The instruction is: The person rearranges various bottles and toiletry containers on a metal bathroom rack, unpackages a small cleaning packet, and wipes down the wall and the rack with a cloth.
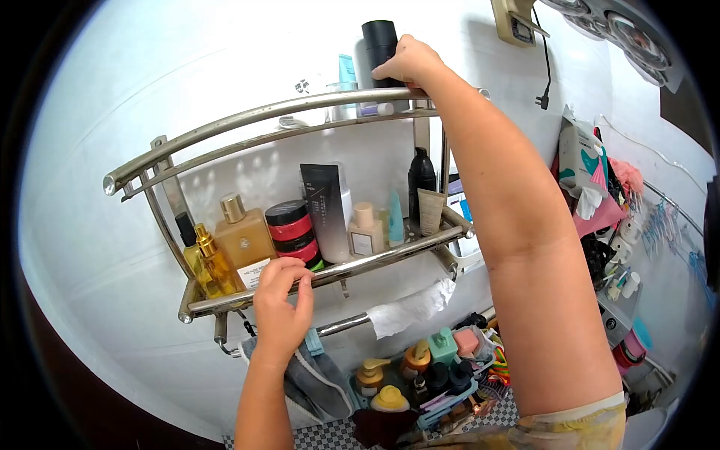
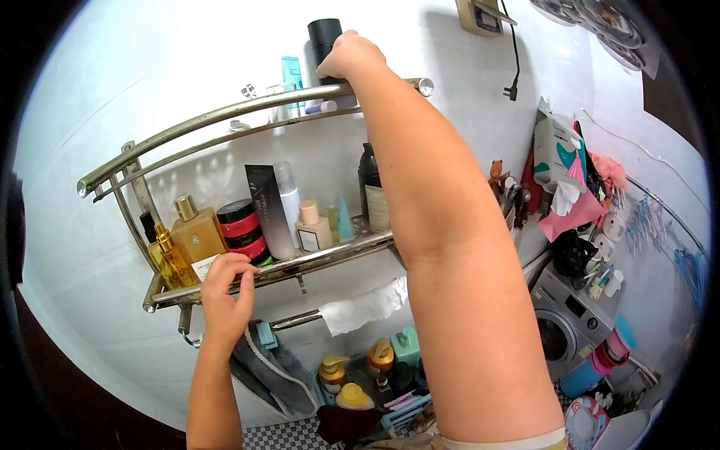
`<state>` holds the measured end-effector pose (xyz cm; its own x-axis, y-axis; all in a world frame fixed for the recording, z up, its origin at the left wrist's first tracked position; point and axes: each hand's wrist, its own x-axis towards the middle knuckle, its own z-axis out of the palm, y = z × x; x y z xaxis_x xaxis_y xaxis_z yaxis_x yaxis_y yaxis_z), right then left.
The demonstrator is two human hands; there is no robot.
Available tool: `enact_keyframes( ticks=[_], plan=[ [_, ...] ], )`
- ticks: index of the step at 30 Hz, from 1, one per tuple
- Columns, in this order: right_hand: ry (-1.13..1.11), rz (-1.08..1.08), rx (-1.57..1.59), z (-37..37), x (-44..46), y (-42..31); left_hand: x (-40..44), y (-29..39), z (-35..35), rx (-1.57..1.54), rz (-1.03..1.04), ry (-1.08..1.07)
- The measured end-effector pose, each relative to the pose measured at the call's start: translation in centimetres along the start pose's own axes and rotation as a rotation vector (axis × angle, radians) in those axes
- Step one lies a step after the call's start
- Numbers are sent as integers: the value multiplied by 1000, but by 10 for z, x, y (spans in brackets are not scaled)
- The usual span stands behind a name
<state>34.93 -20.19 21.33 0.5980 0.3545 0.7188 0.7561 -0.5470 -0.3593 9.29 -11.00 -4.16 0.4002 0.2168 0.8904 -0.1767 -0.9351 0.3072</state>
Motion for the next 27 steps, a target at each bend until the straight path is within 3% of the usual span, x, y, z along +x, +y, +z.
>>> enact_keyframes(
  ticks=[7, 9, 10, 11, 14, 20, 21, 23, 27],
  plan=[
    [278, -44, 54, -11, -8, -3, 1, 1, -1, -27, -9, 12],
    [465, -103, 148, -21, -10, -4, 0, 0, -1, -22, -8, 11],
    [452, -126, 177, -34, -16, -5, 0, 0, -1, -16, -7, 12],
    [671, -132, 160, -35, -12, -9, 0, 0, -1, -22, -6, 6],
    [768, -231, 299, -69, -31, -9, 1, 1, 0, -20, 1, 21],
    [394, -296, 636, -105, -126, 4, 1, 2, -2, -70, -43, 7],
    [196, -451, 623, -92, -130, 33, 2, 3, -2, -70, -44, 2],
    [195, -409, 760, -73, -152, 40, 2, 3, -3, -50, -14, -1],
    [69, -359, 696, -37, -168, 57, 2, 3, -3, -76, -50, -29]
  ],
)
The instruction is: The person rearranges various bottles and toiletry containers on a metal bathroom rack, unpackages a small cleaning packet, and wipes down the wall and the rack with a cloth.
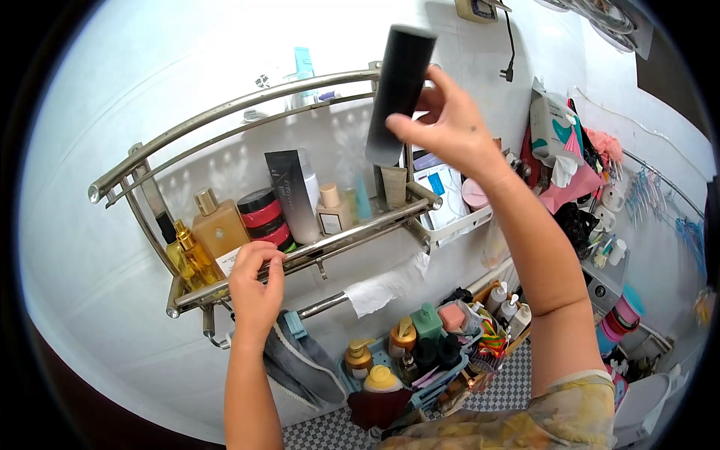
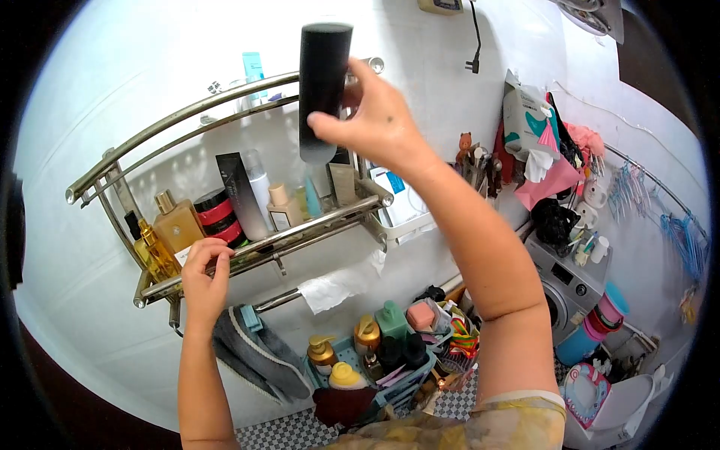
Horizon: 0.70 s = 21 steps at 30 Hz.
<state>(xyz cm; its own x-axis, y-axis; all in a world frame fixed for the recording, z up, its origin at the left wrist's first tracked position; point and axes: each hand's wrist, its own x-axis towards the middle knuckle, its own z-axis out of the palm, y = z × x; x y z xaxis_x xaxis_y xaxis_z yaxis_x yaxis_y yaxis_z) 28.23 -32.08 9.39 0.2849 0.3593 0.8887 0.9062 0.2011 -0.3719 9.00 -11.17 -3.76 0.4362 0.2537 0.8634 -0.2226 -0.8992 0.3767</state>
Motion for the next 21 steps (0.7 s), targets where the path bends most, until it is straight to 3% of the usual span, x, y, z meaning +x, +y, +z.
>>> enact_keyframes(
  ticks=[2, 14, 16, 21],
  plan=[
    [-66, 85, -54, 8, -7, 11, 0, 0, 0, 23, 1, 8],
    [-119, -16, -159, 41, 4, 62, 0, 1, -2, 44, 21, 0],
    [-63, -155, -245, 42, 5, 65, 0, 0, -1, 53, 29, 1],
    [-95, -87, -205, 40, 0, 65, -1, -1, 1, 67, 37, 9]
  ],
)
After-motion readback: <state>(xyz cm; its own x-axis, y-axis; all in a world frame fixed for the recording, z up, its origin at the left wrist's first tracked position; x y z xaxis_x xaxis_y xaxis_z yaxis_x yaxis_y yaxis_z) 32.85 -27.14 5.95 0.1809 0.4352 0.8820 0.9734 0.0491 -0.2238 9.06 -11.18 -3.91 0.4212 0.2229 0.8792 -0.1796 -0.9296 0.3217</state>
